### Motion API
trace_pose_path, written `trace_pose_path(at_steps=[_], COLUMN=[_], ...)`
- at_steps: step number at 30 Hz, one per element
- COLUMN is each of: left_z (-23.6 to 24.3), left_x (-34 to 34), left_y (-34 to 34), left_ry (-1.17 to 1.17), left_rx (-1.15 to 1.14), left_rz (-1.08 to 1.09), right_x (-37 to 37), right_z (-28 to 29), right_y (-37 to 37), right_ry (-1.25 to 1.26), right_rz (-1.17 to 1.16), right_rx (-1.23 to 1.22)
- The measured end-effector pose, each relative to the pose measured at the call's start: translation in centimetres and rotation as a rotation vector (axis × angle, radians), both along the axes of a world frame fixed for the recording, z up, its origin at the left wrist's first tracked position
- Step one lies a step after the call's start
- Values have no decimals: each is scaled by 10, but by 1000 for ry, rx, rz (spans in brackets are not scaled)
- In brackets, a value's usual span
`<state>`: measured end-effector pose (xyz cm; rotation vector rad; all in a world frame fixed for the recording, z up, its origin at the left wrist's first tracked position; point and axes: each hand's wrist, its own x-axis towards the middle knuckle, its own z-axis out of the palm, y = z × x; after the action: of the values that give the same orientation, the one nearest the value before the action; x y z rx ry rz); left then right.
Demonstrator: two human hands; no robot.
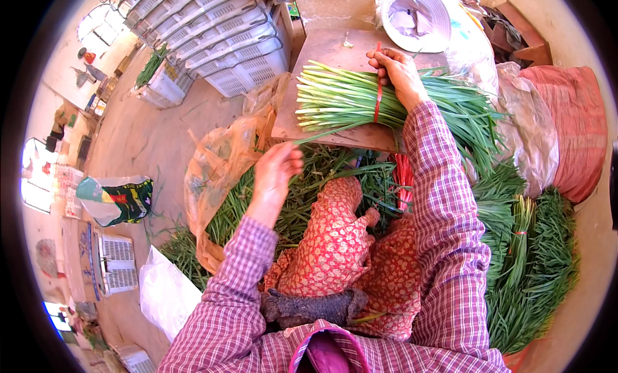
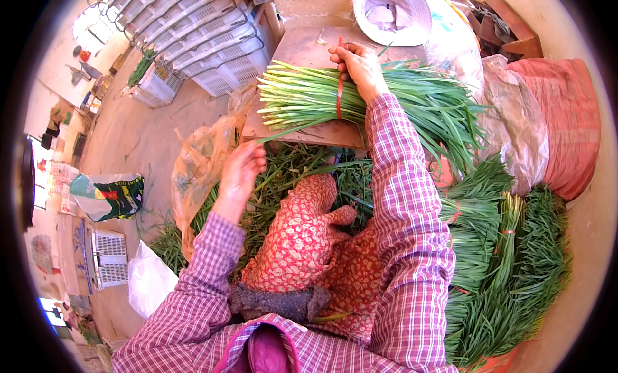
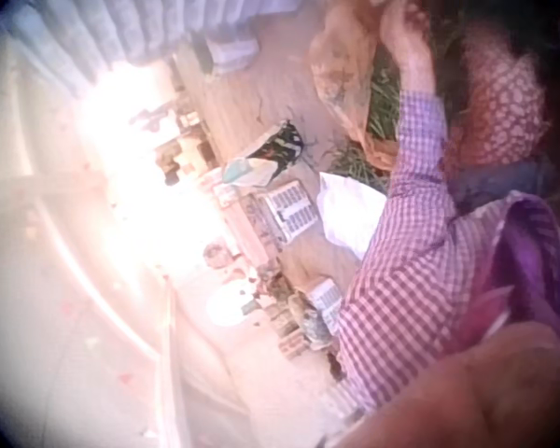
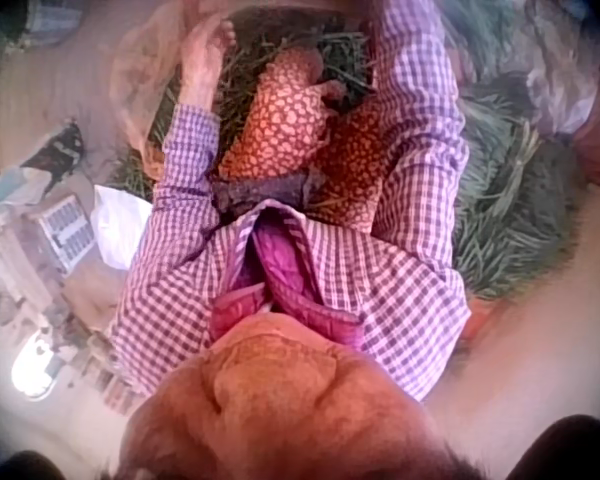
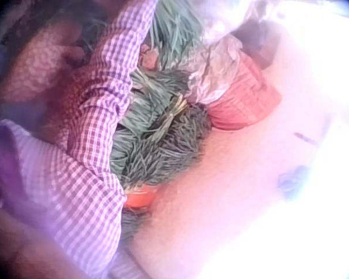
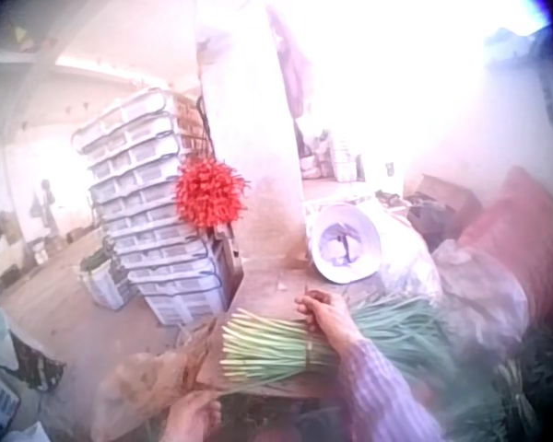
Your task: The person gathers green onions from a pile on the floor by hand, aligns the stalks into a bundle, and secures them with a red elastic band.
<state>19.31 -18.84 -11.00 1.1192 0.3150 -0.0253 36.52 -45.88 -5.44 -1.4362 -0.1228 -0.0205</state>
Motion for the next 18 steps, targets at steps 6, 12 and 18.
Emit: trace_pose_path(at_steps=[6,12,18], left_z=[-42,68,129], left_x=[-108,-86,69], left_y=[180,85,-63], left_ry=[24,-96,-1082], left_rx=[1112,1737,1631], left_rz=[-164,-662,-358], right_x=[-1,-2,-10], right_z=[7,0,6], right_y=[8,0,2], right_ry=[-9,-8,23], right_rz=[9,14,19], right_rx=[-28,-71,58])
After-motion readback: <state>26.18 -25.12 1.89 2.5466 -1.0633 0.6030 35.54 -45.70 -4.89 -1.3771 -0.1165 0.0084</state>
